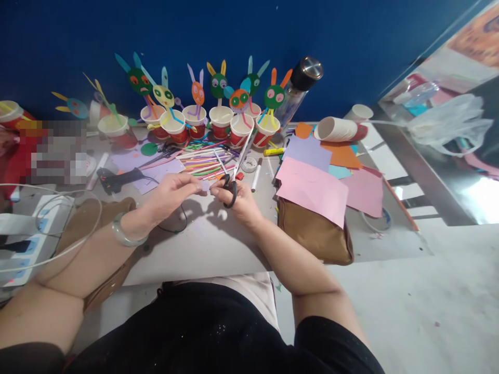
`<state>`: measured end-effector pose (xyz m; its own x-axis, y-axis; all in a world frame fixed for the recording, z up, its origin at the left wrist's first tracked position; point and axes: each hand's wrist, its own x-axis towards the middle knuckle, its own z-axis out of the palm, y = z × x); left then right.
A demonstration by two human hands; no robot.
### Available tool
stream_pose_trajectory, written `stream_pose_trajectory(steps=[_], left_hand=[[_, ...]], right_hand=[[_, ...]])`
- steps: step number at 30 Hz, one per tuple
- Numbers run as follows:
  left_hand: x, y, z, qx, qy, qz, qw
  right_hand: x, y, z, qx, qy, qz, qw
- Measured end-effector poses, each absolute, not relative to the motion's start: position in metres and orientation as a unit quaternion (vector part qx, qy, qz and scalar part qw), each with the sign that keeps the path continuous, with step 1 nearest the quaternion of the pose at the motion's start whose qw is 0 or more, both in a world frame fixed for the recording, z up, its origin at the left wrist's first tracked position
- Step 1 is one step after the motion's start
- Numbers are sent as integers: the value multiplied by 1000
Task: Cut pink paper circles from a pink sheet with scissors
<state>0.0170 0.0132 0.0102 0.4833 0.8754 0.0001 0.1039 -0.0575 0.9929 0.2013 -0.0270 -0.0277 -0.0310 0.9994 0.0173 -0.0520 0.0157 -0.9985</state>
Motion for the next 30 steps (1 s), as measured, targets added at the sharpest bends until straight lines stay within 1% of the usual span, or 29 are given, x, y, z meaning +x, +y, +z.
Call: stream_pose_trajectory(steps=[8, 17, 23, 26, 28, 30], left_hand=[[19, 12, 12, 671, 382, 322, 547], [20, 13, 5, 621, 390, 343, 587], [18, 18, 6, 657, 387, 329, 558], [13, 26, 4, 706, 424, 280, 493], [8, 32, 1, 761, 437, 216, 429], [3, 37, -2, 816, 446, 126, 345]], right_hand=[[199, -29, -22, -490, -493, 522, 495], [200, -28, -24, -463, -494, 536, 504], [199, -28, -22, -468, -518, 516, 496], [202, -25, -22, -524, -567, 429, 470], [209, -20, -23, -577, -636, 312, 406], [216, -15, -25, -615, -695, 198, 315]])
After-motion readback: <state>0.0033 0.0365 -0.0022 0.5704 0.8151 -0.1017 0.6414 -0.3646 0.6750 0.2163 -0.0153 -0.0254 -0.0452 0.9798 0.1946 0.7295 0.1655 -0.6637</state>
